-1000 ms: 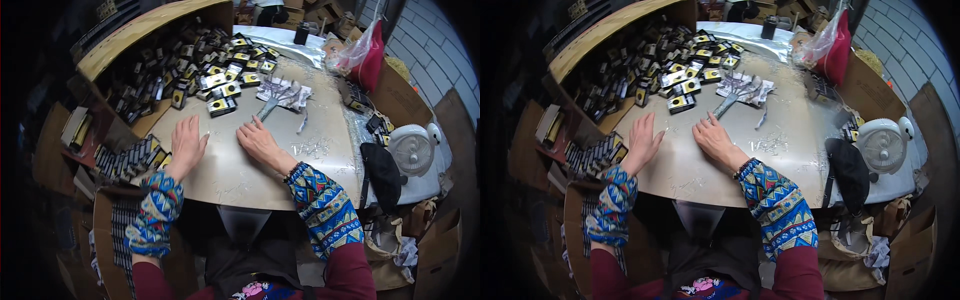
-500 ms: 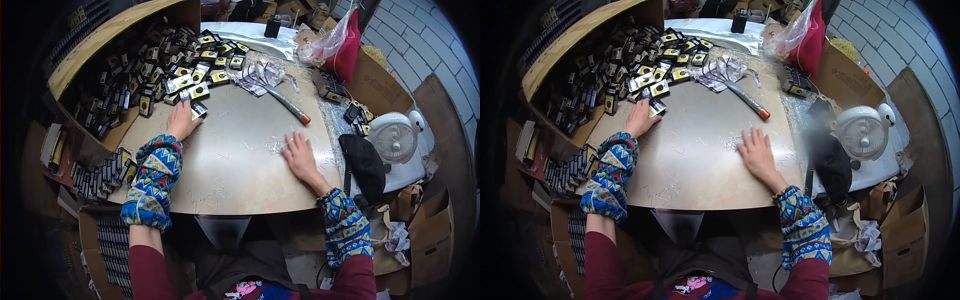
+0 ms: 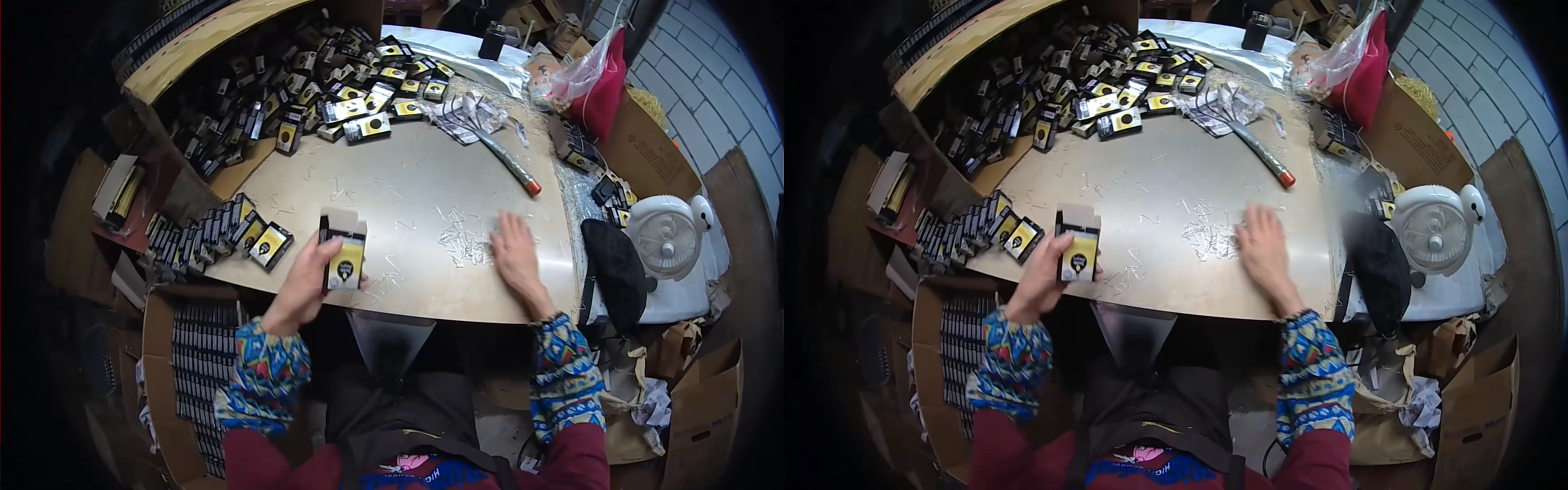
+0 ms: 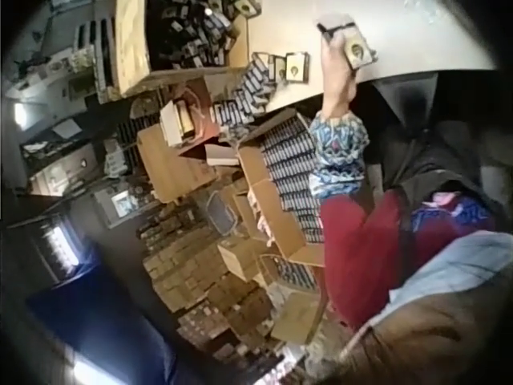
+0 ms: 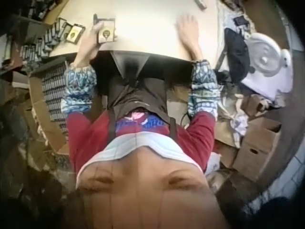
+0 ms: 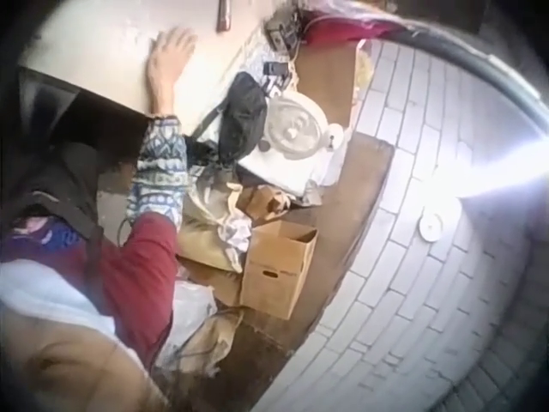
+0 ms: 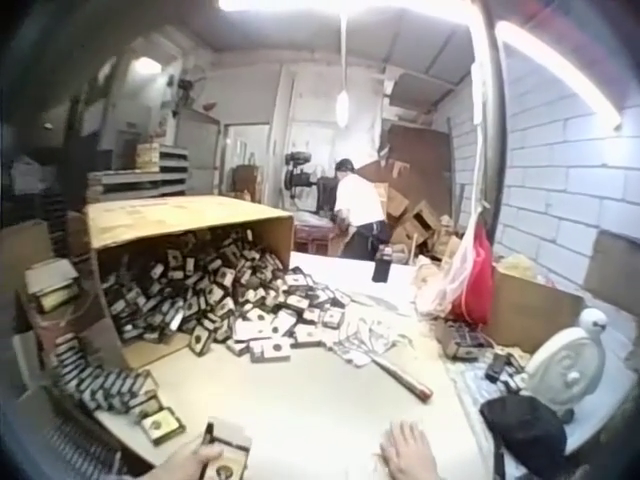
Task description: Packaging small boxed components into plastic bags and cardboard shipping boxes at a workstation.
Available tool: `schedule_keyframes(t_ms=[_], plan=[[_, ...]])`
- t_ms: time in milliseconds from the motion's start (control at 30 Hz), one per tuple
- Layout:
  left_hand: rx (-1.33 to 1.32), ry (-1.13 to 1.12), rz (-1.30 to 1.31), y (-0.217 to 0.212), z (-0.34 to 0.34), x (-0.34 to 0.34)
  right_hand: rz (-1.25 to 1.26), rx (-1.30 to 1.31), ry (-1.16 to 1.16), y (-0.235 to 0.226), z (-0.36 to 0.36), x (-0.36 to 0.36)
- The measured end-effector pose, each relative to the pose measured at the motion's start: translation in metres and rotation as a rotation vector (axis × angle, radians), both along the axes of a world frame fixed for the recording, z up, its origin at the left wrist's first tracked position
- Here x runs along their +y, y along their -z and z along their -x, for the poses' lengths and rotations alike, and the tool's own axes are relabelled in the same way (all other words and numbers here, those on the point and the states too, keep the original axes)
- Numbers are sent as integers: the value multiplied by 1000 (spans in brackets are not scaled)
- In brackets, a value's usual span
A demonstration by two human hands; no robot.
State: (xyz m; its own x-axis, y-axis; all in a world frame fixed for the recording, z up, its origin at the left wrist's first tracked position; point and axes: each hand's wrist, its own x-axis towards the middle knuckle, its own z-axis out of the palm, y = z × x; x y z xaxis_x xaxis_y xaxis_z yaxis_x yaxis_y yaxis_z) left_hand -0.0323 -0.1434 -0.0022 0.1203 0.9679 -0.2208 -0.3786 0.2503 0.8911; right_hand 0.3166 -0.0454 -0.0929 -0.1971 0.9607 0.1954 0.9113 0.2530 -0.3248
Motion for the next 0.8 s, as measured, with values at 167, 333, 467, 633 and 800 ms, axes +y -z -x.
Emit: schedule_keyframes(t_ms=[167, 333, 467, 633, 800], plan=[[-239, -165, 158, 33, 1, -50, 49, -57, -105, -2, 104, 9], [-252, -304, 233, 61, 22, -104, 118, 158, -316, -4, 140, -3], [-257, -359, 313, 92, 19, -135, 112, 277, -446, -15, 158, 42], [-428, -504, 374, 115, -4, -144, 75, -170, -736, -15, 214, 75], [-339, -408, 426, 131, 7, -166, 258, -126, -964, -29, 172, 59]])
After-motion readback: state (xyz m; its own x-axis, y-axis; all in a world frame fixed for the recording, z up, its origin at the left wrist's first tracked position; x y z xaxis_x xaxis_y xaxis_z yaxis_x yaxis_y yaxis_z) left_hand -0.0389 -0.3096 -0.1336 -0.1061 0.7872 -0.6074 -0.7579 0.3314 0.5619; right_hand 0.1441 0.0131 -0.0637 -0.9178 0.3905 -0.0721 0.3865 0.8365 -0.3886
